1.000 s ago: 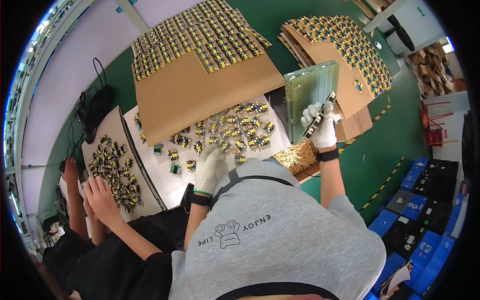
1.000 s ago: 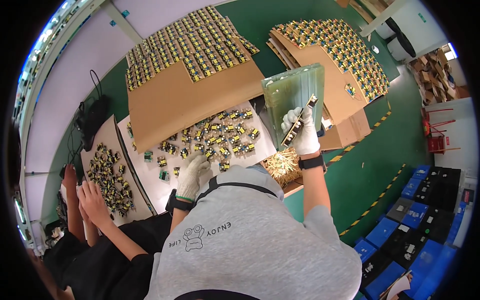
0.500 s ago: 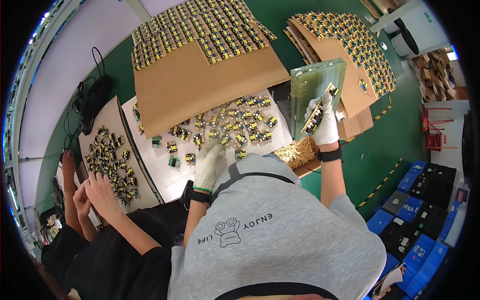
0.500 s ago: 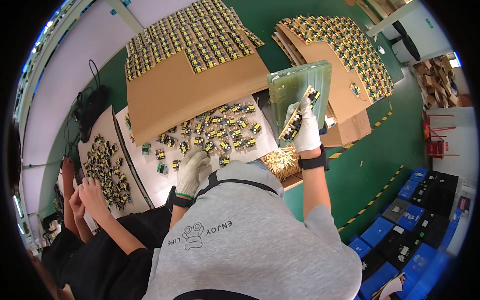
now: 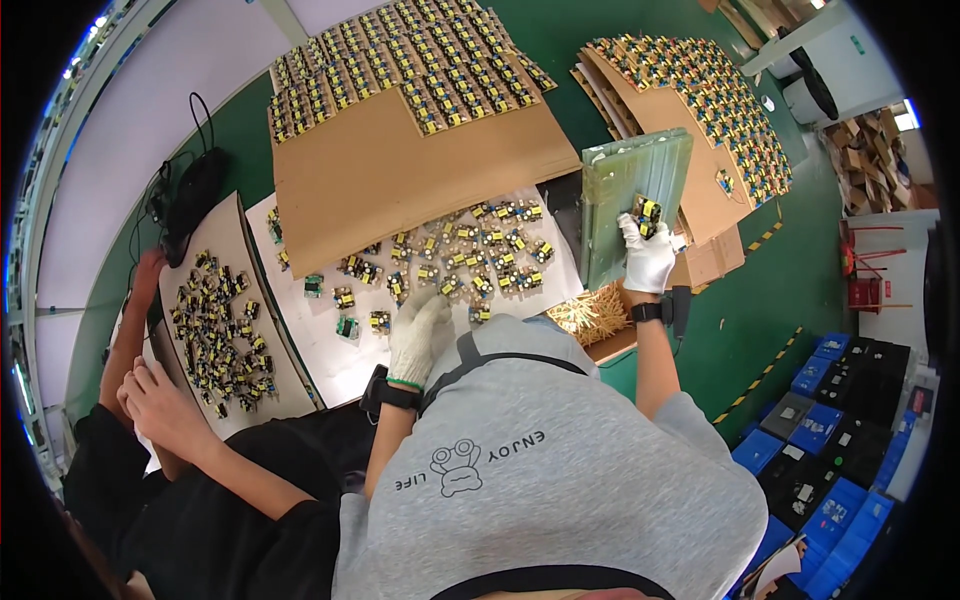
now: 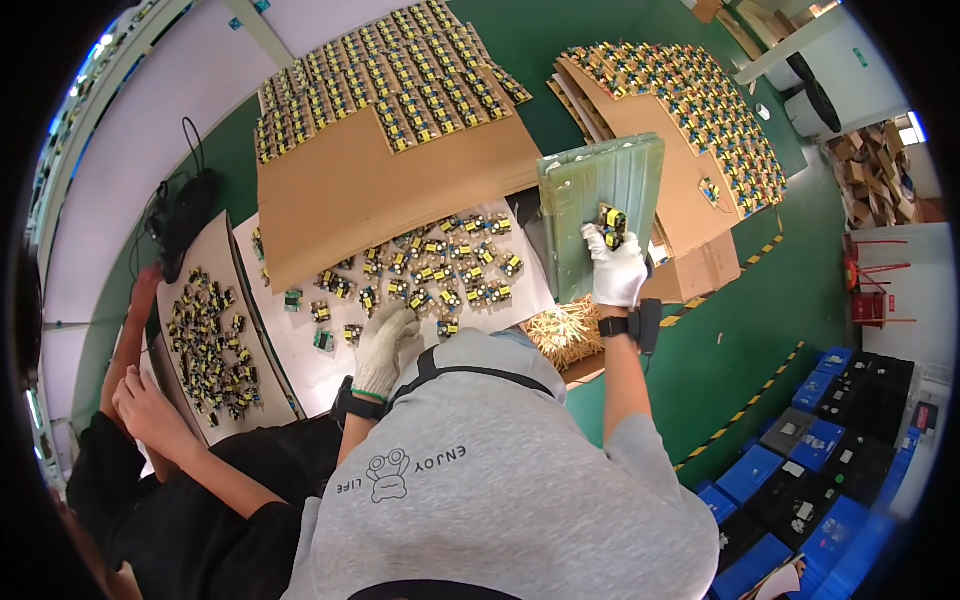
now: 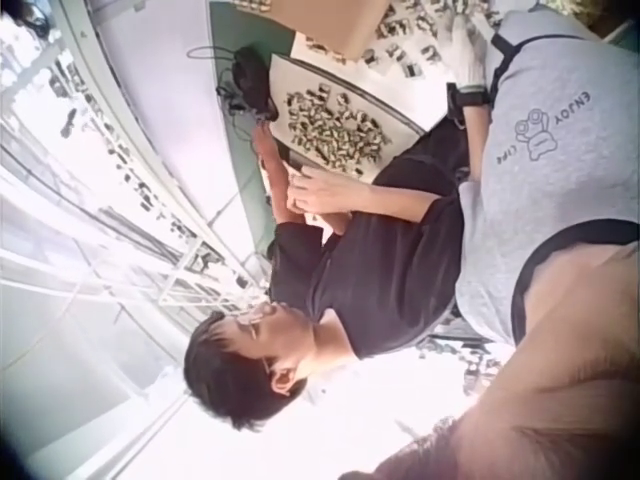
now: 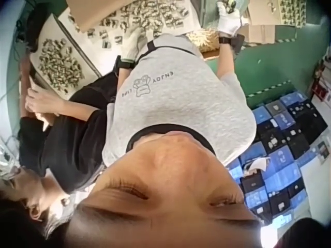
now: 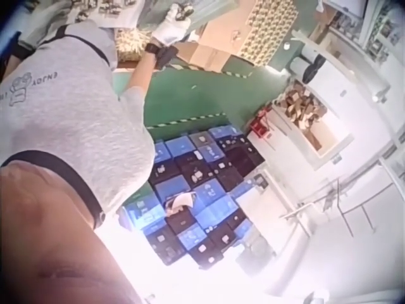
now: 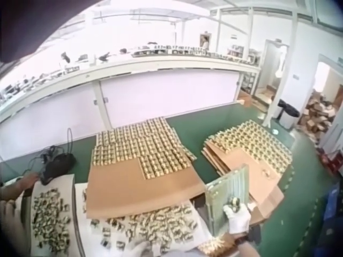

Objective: The person picks up circuit boards from a pile, presses them against a green board, and turns them over to inspect both sides before placing them onto a cardboard sheet.

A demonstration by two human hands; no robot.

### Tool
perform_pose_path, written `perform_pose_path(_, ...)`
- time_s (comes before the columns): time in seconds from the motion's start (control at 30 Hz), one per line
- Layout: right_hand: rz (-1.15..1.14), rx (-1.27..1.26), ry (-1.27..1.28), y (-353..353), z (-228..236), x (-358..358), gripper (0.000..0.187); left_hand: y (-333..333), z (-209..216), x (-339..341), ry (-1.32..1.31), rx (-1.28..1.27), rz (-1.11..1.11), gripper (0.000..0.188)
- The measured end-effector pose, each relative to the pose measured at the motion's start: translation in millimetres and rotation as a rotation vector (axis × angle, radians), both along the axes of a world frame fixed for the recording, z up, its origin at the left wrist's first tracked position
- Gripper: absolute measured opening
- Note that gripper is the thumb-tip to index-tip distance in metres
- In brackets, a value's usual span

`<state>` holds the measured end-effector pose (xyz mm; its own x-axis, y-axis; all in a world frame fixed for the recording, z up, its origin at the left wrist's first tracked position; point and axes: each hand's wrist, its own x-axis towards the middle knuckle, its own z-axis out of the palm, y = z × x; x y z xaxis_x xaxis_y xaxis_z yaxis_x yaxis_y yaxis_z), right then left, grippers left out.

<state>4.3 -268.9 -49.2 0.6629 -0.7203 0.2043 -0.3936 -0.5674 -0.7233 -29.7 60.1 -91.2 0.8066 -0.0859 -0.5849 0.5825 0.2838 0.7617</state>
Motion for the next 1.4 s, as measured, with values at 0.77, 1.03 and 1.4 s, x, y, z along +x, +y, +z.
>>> perform_pose_path(0.77,-0.039,-0.425,0.006,5,-3,22,0.034,-11,-2,12,0.086,-0.102,0.040,0.045)
perform_pose_path(1.03,0.052,-0.130,-0.067,-16,3,31,0.032,-17,4,17,0.083,0.006,-0.024,0.042)
perform_pose_path(1.4,0.017,-0.315,-0.017,1,-16,10,0.037,-22,3,17,0.046,-0.015,-0.004,0.044)
